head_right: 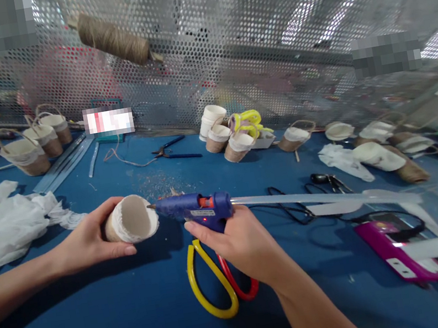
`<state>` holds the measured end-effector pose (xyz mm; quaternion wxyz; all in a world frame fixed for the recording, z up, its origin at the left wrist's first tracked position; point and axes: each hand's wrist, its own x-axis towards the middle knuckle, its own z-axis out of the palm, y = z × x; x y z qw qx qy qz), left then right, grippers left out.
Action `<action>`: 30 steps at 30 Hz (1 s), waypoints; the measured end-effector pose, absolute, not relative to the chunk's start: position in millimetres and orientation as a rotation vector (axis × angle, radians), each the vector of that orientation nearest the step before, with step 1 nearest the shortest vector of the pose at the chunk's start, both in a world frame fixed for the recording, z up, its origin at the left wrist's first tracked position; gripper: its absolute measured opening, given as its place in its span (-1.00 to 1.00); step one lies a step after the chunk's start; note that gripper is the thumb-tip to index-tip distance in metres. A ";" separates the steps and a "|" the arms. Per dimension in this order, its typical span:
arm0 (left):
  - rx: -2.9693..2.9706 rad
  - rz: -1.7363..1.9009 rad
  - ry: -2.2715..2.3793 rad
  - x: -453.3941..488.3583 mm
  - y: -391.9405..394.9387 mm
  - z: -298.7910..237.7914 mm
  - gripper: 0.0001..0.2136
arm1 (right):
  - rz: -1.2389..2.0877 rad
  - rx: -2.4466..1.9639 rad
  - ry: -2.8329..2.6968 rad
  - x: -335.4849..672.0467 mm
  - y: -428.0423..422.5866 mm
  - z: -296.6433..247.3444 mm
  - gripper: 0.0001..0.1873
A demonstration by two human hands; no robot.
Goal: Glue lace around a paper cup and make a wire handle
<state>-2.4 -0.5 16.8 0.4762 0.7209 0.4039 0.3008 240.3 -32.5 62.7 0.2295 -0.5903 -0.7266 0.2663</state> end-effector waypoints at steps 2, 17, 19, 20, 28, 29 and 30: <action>1.762 0.724 0.970 -2.5 -1.1 17.4 -0.43 | 0.756 -1.618 -2.005 241.1 -31.1 62.9 -0.55; 1.799 0.740 0.971 -2.6 -1.8 17.4 -0.44 | 0.741 -1.618 -2.026 240.9 -30.9 66.9 -0.54; 1.799 0.740 0.965 -2.4 -1.6 16.9 -0.44 | 0.729 -1.628 -2.025 241.0 -30.9 66.7 -0.56; 1.794 0.745 0.970 -2.4 -1.4 16.8 -0.44 | 0.731 -1.641 -2.021 241.2 -31.0 66.7 -0.57; 1.829 0.717 0.972 -2.5 -1.8 19.0 -0.43 | 0.788 -1.630 -1.996 242.6 -32.1 65.9 -0.60; 1.832 0.711 0.970 -2.6 -1.7 19.1 -0.43 | 0.788 -1.637 -1.992 242.6 -31.9 66.3 -0.60; 1.830 0.709 0.972 -2.7 -1.5 19.1 -0.43 | 0.795 -1.648 -1.990 242.6 -31.7 66.9 -0.61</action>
